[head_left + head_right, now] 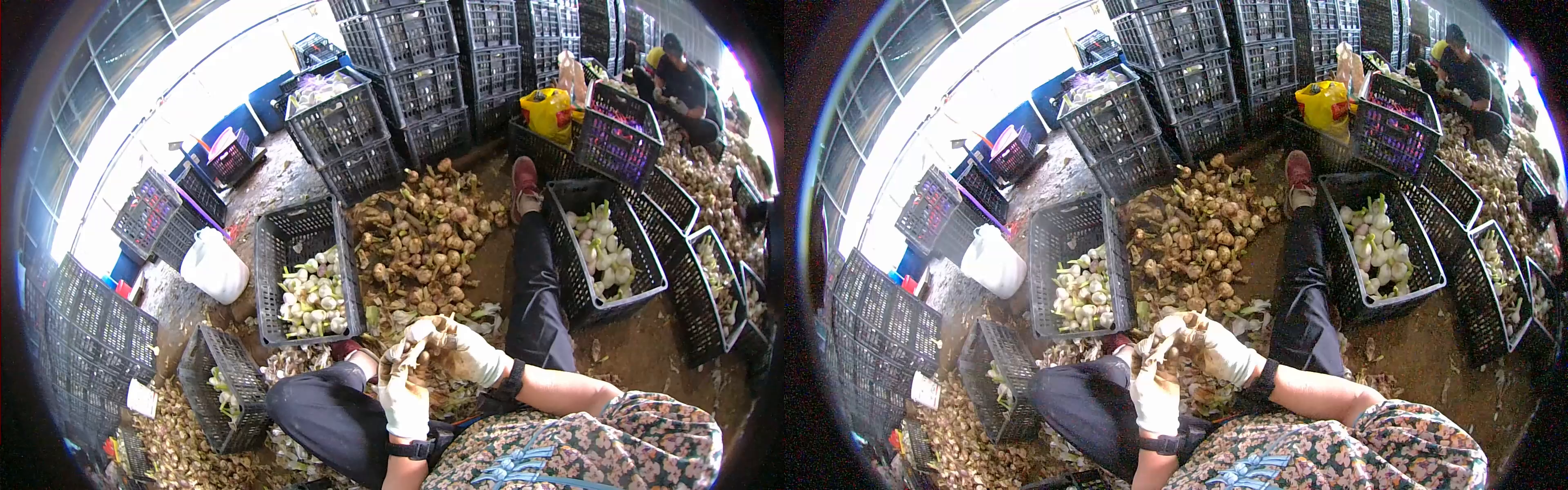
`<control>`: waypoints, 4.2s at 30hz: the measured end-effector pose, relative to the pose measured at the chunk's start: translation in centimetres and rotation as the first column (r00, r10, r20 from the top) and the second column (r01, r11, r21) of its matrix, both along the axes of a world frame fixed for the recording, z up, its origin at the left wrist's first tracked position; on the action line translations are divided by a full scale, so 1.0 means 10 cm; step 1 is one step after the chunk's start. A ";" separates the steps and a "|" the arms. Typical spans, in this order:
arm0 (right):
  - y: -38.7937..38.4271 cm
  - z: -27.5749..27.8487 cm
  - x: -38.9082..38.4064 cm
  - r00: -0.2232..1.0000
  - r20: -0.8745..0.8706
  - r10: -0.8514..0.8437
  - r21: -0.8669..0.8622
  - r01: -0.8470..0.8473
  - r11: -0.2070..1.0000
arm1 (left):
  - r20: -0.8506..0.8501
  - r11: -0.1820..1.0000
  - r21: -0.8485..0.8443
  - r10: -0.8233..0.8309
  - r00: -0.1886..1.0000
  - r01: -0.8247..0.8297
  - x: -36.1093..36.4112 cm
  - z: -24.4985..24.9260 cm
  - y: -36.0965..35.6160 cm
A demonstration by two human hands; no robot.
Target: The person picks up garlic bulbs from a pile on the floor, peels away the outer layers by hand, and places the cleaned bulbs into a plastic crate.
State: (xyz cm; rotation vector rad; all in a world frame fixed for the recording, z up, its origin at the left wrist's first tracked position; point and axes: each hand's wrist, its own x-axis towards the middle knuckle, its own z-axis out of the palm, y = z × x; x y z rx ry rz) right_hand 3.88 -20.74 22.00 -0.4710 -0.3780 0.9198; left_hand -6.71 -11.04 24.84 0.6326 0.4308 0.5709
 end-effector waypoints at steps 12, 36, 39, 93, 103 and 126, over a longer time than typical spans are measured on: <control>0.05 -0.16 0.17 0.988 -0.021 -0.153 -0.163 0.148 0.976 | -0.016 0.228 0.974 0.102 0.995 -0.008 -0.07 0.00 -0.04; -0.24 0.41 0.07 0.866 0.497 0.058 -0.395 0.166 0.904 | -0.165 -0.250 0.940 0.261 0.951 0.232 -0.06 0.50 0.27; -0.26 0.43 0.07 0.793 0.600 0.106 -0.460 0.233 0.857 | -0.173 -0.324 0.913 0.240 0.955 0.247 -0.05 0.53 0.28; -0.24 0.08 0.01 0.997 -0.068 0.022 -0.163 -0.033 0.986 | -0.057 0.417 0.908 0.235 0.970 -0.047 -0.05 0.22 0.14; -0.30 0.33 0.08 0.747 0.660 -0.079 -0.219 0.292 0.931 | -0.174 0.641 0.762 0.342 0.924 -0.094 -0.02 0.02 0.22; -0.41 -0.13 0.32 0.778 0.628 -0.013 -0.094 0.092 0.991 | -0.468 0.778 0.622 0.278 0.839 0.090 0.28 -0.47 0.49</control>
